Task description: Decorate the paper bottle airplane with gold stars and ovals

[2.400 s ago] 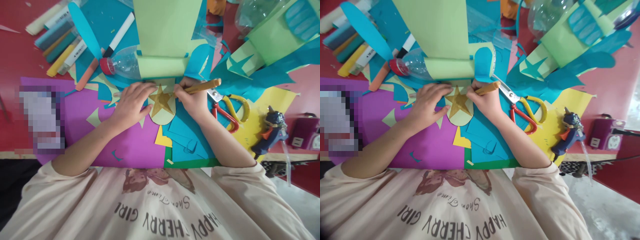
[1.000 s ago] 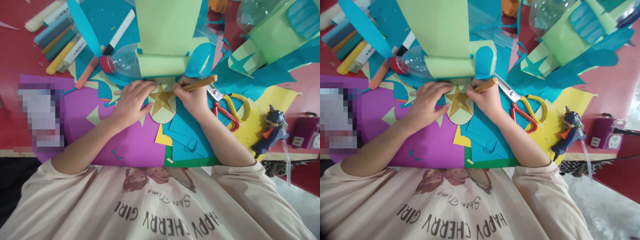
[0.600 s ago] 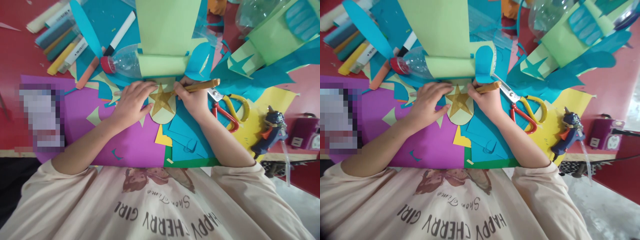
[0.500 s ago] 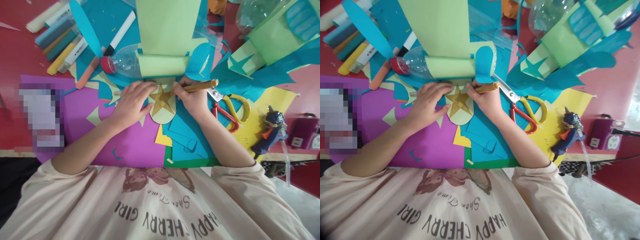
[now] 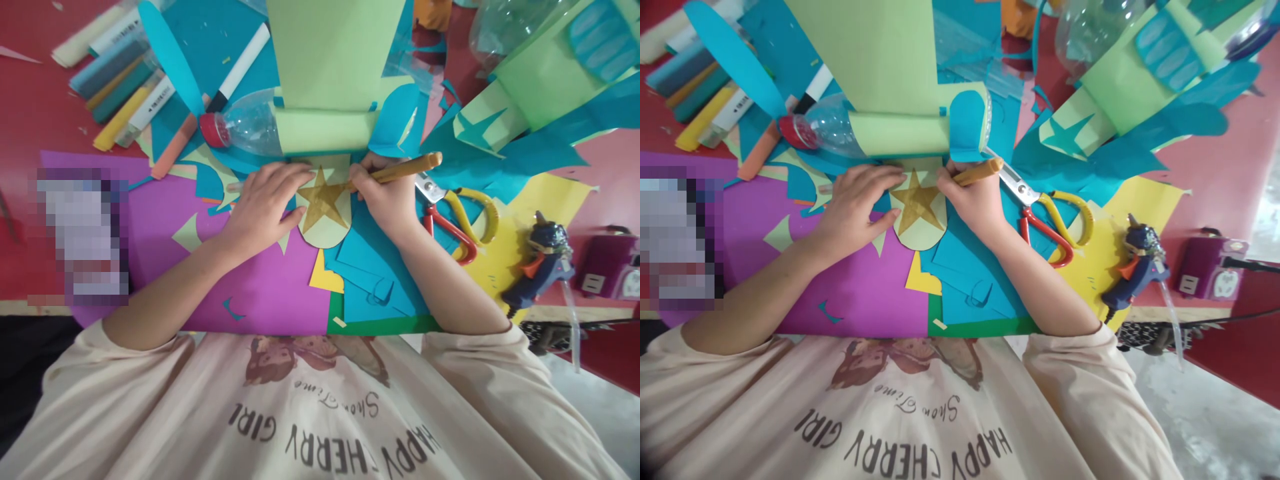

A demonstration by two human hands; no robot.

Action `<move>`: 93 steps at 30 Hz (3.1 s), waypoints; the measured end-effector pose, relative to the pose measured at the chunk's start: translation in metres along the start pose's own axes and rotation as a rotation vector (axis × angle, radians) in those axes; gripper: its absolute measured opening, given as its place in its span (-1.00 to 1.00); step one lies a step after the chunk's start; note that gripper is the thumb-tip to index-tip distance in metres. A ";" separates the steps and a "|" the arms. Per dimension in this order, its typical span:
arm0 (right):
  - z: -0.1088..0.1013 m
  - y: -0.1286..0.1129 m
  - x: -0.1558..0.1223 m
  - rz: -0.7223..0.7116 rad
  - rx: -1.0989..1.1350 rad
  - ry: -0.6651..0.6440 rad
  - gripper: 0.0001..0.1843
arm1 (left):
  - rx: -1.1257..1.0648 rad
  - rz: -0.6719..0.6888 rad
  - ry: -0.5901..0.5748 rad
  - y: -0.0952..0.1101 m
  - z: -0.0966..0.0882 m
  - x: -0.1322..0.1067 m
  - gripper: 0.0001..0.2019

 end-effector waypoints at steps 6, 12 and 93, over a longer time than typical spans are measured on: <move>0.000 -0.002 0.000 0.003 -0.028 -0.012 -0.65 | -0.019 -0.005 0.005 0.000 0.000 0.000 -0.60; 0.002 -0.003 0.001 -0.008 -0.053 -0.018 -0.63 | -0.030 -0.014 0.011 0.000 -0.001 0.000 -0.60; -0.049 -0.054 -0.015 -0.640 0.151 0.524 -0.83 | -0.164 0.099 0.238 -0.003 -0.010 -0.003 -0.65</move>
Point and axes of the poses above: each hand's wrist, its own x-axis towards the middle knuckle, its own z-axis out of the palm, y = z × x, the point moved 5 cm from there along x, towards the middle knuckle, and after that the axes turned 15 degrees about y, right-handed, at the moved point
